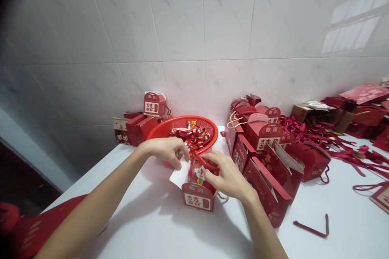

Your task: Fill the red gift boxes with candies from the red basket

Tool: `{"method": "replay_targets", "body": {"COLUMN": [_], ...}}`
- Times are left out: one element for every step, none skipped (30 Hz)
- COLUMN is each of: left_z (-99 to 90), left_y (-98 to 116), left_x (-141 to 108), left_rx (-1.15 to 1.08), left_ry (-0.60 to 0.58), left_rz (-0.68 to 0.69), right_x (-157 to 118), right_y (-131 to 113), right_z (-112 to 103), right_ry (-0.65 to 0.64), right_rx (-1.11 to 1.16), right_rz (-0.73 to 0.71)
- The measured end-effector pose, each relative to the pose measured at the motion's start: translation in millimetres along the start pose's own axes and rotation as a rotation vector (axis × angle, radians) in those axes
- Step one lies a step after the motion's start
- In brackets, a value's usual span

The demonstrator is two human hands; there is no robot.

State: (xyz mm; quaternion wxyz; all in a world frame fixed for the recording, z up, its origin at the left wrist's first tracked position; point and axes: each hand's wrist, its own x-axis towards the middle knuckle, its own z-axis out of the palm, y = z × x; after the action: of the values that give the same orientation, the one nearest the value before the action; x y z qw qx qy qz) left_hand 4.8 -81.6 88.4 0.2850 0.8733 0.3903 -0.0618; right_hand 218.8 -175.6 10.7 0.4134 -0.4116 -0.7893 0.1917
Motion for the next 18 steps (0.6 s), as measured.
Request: {"method": "replay_targets", "body": {"left_z": [0.2, 0.4, 0.6, 0.8, 0.9, 0.9, 1.0, 1.1, 1.2, 1.3, 1.4, 1.4, 1.4, 1.3, 1.1, 0.8, 0.4, 0.1], "left_y": [0.2, 0.2, 0.2, 0.2, 0.1, 0.2, 0.4, 0.7, 1.3, 1.9, 2.5, 3.2, 3.8, 4.2, 4.6, 5.0, 5.5, 6.1], "left_x": [0.0, 0.1, 0.2, 0.2, 0.3, 0.3, 0.3, 0.2, 0.1, 0.0, -0.2, -0.4, -0.6, -0.8, -0.9, -1.1, -1.3, -1.6], "left_rx": [-0.01, -0.02, -0.027, -0.032, -0.033, -0.031, -0.025, -0.016, -0.005, 0.009, 0.023, 0.037, 0.05, 0.06, 0.067, 0.071, 0.073, 0.075], "left_ry": [0.008, 0.014, 0.019, 0.019, 0.02, 0.018, 0.017, 0.016, 0.015, 0.011, 0.007, 0.004, 0.001, -0.004, -0.008, -0.01, -0.011, -0.012], "left_rz": [0.001, 0.004, 0.007, 0.009, 0.009, 0.009, 0.008, 0.006, 0.001, -0.009, -0.019, -0.029, -0.035, -0.038, -0.035, -0.028, -0.018, -0.006], "right_x": [-0.2, -0.3, -0.4, -0.4, -0.3, -0.1, 0.2, 0.4, 0.5, 0.6, 0.4, 0.2, -0.2, -0.7, -1.3, -1.9, -2.6, -3.4], "right_y": [0.2, 0.5, 0.9, 1.4, 1.9, 2.4, 3.0, 3.6, 4.1, 4.5, 4.8, 4.7, 4.4, 3.9, 3.2, 2.5, 2.0, 1.7], "right_z": [-0.8, -1.3, -1.4, -1.2, -0.8, -0.1, 0.7, 1.7, 2.6, 3.3, 3.5, 3.2, 2.2, 0.6, -1.6, -4.2, -6.9, -9.5], "right_ry": [-0.002, 0.008, 0.028, 0.05, 0.061, 0.052, 0.025, -0.01, -0.043, -0.07, -0.088, -0.086, -0.065, -0.025, 0.028, 0.085, 0.136, 0.17], "right_rx": [-0.002, 0.001, 0.001, -0.004, -0.018, -0.04, -0.062, -0.079, -0.09, -0.094, -0.095, -0.095, -0.095, -0.092, -0.084, -0.071, -0.053, -0.035], "right_rz": [0.007, 0.015, 0.02, 0.02, 0.015, 0.005, -0.01, -0.025, -0.038, -0.048, -0.053, -0.056, -0.053, -0.047, -0.041, -0.035, -0.03, -0.026]}}
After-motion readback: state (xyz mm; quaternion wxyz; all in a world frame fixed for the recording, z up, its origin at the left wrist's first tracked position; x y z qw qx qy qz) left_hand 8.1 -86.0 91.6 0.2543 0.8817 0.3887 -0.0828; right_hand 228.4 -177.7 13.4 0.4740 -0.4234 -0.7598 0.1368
